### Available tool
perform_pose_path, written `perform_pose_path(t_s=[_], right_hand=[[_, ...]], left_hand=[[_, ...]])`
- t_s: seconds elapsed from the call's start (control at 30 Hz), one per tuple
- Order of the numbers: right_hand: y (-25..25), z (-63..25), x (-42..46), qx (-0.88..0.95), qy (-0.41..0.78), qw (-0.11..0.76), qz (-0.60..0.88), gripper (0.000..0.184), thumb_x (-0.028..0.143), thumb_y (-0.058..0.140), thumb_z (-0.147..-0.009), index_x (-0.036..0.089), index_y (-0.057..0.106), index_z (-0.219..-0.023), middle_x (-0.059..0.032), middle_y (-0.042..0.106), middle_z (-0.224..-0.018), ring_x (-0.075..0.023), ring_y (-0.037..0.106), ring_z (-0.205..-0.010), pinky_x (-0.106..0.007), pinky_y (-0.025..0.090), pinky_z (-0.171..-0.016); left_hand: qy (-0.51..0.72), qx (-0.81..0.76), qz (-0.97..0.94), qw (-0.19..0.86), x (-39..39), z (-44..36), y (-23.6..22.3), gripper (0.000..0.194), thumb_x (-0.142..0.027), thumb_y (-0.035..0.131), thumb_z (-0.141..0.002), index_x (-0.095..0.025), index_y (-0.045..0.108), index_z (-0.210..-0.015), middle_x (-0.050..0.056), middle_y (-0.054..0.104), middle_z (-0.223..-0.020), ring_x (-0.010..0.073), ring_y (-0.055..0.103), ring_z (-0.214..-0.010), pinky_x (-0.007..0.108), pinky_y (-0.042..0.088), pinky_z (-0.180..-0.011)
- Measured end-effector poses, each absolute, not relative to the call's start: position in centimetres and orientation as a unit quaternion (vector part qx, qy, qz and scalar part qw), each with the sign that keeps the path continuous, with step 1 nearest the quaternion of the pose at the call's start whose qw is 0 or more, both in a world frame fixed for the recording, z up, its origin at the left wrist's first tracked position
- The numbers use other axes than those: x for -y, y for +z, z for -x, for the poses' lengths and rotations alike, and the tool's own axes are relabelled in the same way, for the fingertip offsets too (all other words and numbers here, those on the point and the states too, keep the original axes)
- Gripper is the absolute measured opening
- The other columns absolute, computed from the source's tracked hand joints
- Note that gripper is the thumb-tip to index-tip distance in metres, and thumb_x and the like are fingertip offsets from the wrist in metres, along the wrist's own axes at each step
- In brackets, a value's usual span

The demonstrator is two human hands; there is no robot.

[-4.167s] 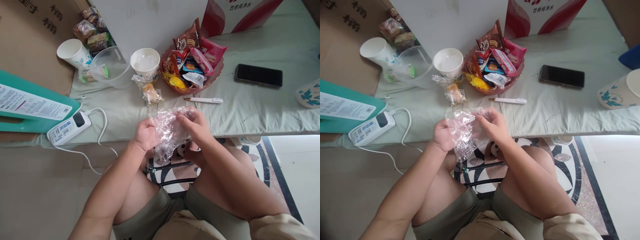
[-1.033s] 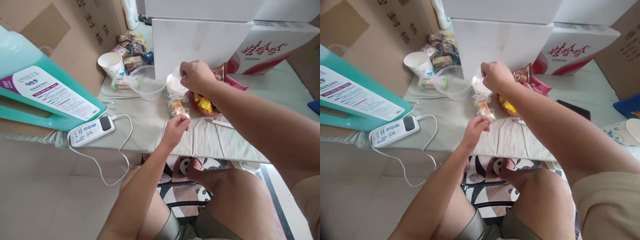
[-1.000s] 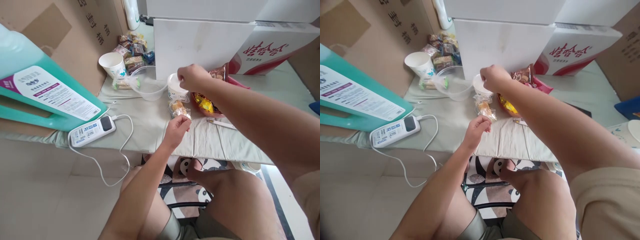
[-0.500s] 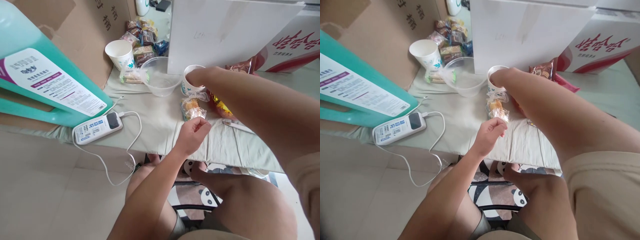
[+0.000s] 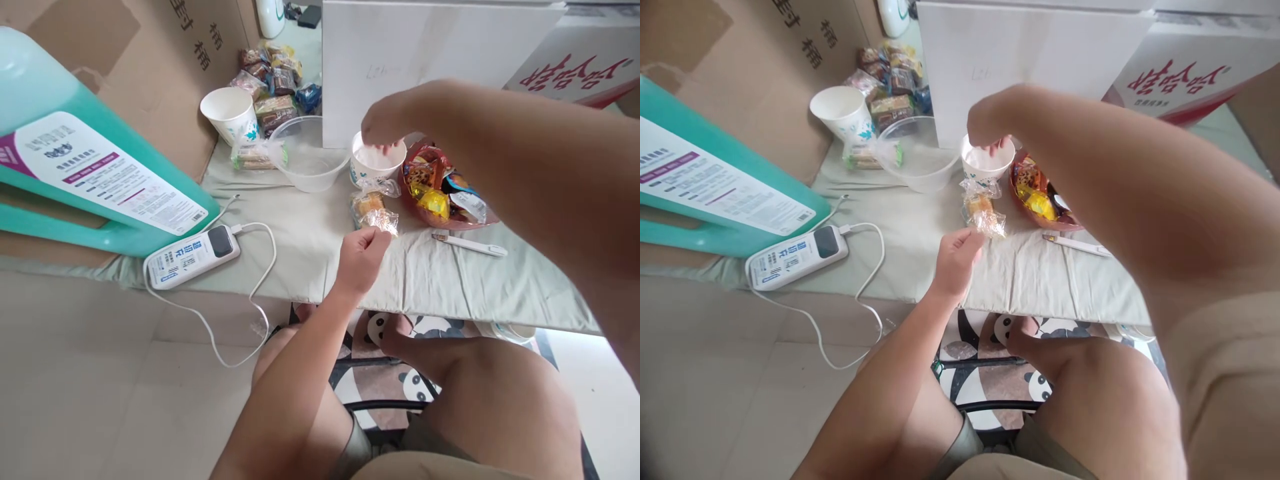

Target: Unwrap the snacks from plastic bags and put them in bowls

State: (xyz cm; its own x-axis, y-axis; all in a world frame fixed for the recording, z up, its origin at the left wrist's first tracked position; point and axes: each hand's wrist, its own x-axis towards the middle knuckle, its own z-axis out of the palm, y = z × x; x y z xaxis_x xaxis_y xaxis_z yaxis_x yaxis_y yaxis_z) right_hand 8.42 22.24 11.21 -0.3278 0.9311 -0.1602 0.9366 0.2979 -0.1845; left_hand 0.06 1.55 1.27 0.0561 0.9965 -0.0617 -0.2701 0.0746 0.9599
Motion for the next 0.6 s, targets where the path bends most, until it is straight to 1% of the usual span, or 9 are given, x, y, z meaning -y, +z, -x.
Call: perform_pose_path(t_s=[0.07,0.1,0.13,0.2,0.27,0.37,0.43,0.53,0.6], right_hand=[[12.2,-9.4,-18.2,-0.831,-0.039,-0.045,-0.553,0.031,0.022,0.046,-0.099,0.01,0.075,-0.102,-0.0124,0.074,-0.098,-0.0265,0.068,-0.106,-0.046,0.051,-0.096],[12.1,-10.1,-16.0,-0.836,-0.027,-0.065,-0.544,0.038,0.028,0.042,-0.101,0.008,0.073,-0.112,-0.0158,0.073,-0.107,-0.0282,0.068,-0.107,-0.047,0.051,-0.096],[11.4,-10.9,-13.7,-0.857,-0.027,-0.071,-0.51,0.044,0.038,0.049,-0.099,0.007,0.069,-0.124,-0.0188,0.071,-0.119,-0.0306,0.067,-0.108,-0.046,0.052,-0.093],[8.9,-12.3,-9.9,-0.868,-0.029,-0.049,-0.493,0.071,0.047,0.069,-0.086,0.008,0.056,-0.145,-0.0223,0.067,-0.131,-0.0368,0.065,-0.111,-0.048,0.053,-0.091],[5.8,-13.3,-7.2,-0.882,-0.014,-0.025,-0.471,0.081,0.036,0.072,-0.083,0.006,0.046,-0.153,-0.0218,0.07,-0.125,-0.0387,0.064,-0.115,-0.05,0.05,-0.097],[2.2,-13.6,-5.3,-0.867,0.008,-0.014,-0.497,0.069,0.021,0.065,-0.086,0.012,0.05,-0.153,-0.0209,0.065,-0.137,-0.0375,0.063,-0.115,-0.049,0.051,-0.097],[0.9,-13.7,-4.9,-0.856,0.004,-0.037,-0.515,0.057,0.016,0.055,-0.092,0.017,0.057,-0.149,-0.0181,0.063,-0.141,-0.0338,0.064,-0.112,-0.046,0.052,-0.094],[-0.1,-14.6,-3.9,-0.849,-0.013,-0.116,-0.516,0.047,0.015,0.048,-0.096,0.018,0.063,-0.141,-0.0166,0.066,-0.132,-0.0296,0.065,-0.108,-0.043,0.055,-0.095],[-0.8,-15.5,-2.5,-0.843,-0.015,-0.18,-0.507,0.045,0.015,0.049,-0.096,0.02,0.065,-0.138,-0.0159,0.067,-0.129,-0.029,0.065,-0.109,-0.045,0.056,-0.096]], left_hand=[[0.56,-0.443,-0.404,0.571,-1.6,0.3,1.2,0.051,-0.035,0.063,-0.086,-0.02,0.025,-0.054,-0.004,0.022,-0.056,0.0087,0.021,-0.055,0.03,0.021,-0.054],[0.573,-0.449,-0.394,0.561,-1.7,0.5,1.2,0.051,-0.033,0.063,-0.086,-0.02,0.025,-0.054,-0.004,0.022,-0.055,0.0085,0.022,-0.055,0.03,0.021,-0.054],[0.585,-0.455,-0.383,0.551,-1.8,0.6,1.1,0.051,-0.031,0.063,-0.087,-0.02,0.024,-0.055,-0.004,0.022,-0.056,0.0083,0.022,-0.055,0.03,0.021,-0.053],[0.607,-0.468,-0.354,0.536,-2.1,0.9,1.0,0.051,-0.027,0.062,-0.088,-0.02,0.023,-0.056,-0.004,0.02,-0.057,0.0078,0.021,-0.054,0.028,0.021,-0.051],[0.617,-0.482,-0.327,0.528,-2.3,1.1,0.9,0.052,-0.025,0.061,-0.089,-0.02,0.02,-0.057,-0.005,0.017,-0.058,0.0074,0.019,-0.052,0.027,0.019,-0.05],[0.622,-0.499,-0.309,0.518,-2.6,1.0,0.9,0.05,-0.024,0.06,-0.089,-0.02,0.02,-0.058,-0.005,0.016,-0.057,0.0075,0.017,-0.052,0.027,0.019,-0.049],[0.622,-0.507,-0.311,0.51,-2.7,1.1,0.9,0.049,-0.024,0.06,-0.087,-0.02,0.021,-0.057,-0.006,0.018,-0.057,0.0078,0.018,-0.052,0.027,0.02,-0.05],[0.606,-0.532,-0.326,0.493,-3.0,1.3,0.6,0.046,-0.024,0.061,-0.087,-0.021,0.025,-0.057,-0.006,0.022,-0.058,0.0082,0.023,-0.054,0.026,0.023,-0.051],[0.568,-0.556,-0.349,0.496,-3.0,1.4,0.3,0.041,-0.029,0.064,-0.088,-0.02,0.036,-0.06,-0.005,0.033,-0.06,0.0087,0.033,-0.057,0.024,0.029,-0.054]])
